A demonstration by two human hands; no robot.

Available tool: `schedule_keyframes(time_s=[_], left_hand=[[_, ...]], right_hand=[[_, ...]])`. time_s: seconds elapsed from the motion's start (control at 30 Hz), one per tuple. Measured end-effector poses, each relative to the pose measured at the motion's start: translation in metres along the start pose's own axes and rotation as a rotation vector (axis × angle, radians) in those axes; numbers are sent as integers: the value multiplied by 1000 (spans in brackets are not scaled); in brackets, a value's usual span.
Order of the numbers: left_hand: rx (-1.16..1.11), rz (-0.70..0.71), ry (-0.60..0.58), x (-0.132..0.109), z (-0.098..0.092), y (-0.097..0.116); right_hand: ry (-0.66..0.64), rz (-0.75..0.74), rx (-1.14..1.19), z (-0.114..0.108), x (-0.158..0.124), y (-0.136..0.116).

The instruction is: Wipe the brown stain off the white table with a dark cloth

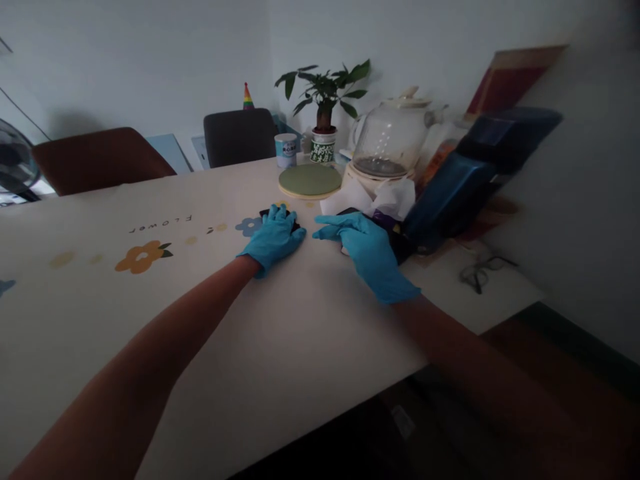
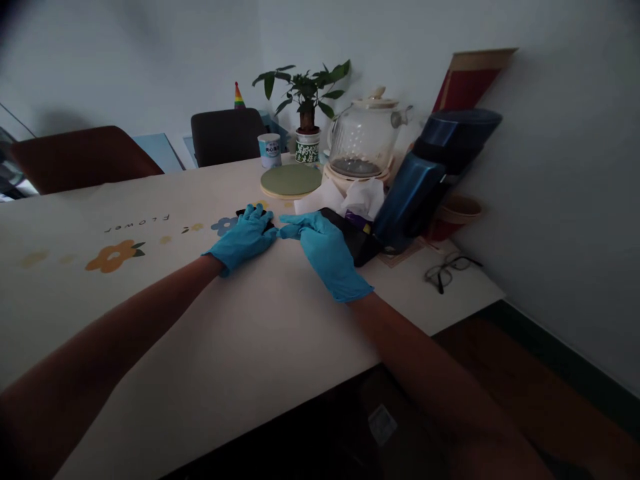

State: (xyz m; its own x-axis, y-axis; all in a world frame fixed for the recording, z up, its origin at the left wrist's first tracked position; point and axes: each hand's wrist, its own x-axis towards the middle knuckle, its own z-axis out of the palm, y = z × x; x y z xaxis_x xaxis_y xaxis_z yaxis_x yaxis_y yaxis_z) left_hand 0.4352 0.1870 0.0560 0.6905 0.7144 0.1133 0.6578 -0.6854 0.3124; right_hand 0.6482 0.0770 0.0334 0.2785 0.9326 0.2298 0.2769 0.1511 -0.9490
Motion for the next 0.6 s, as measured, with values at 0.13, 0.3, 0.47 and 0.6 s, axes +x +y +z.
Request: schedule_keyframes(time_s=[0.13, 0.3, 0.47, 0.6], left_hand=[[-54, 119, -156, -28, 2, 5], [-98, 286, -283, -92, 20, 14], [-78, 210, -236, -165, 29, 11], [-24, -78, -173, -212, 1, -18]], right_hand=[[68, -43, 42, -3, 3, -5], [112, -15, 6, -3, 3, -8], [56, -39, -23, -7, 1, -4], [2, -57, -43, -7, 2, 1]])
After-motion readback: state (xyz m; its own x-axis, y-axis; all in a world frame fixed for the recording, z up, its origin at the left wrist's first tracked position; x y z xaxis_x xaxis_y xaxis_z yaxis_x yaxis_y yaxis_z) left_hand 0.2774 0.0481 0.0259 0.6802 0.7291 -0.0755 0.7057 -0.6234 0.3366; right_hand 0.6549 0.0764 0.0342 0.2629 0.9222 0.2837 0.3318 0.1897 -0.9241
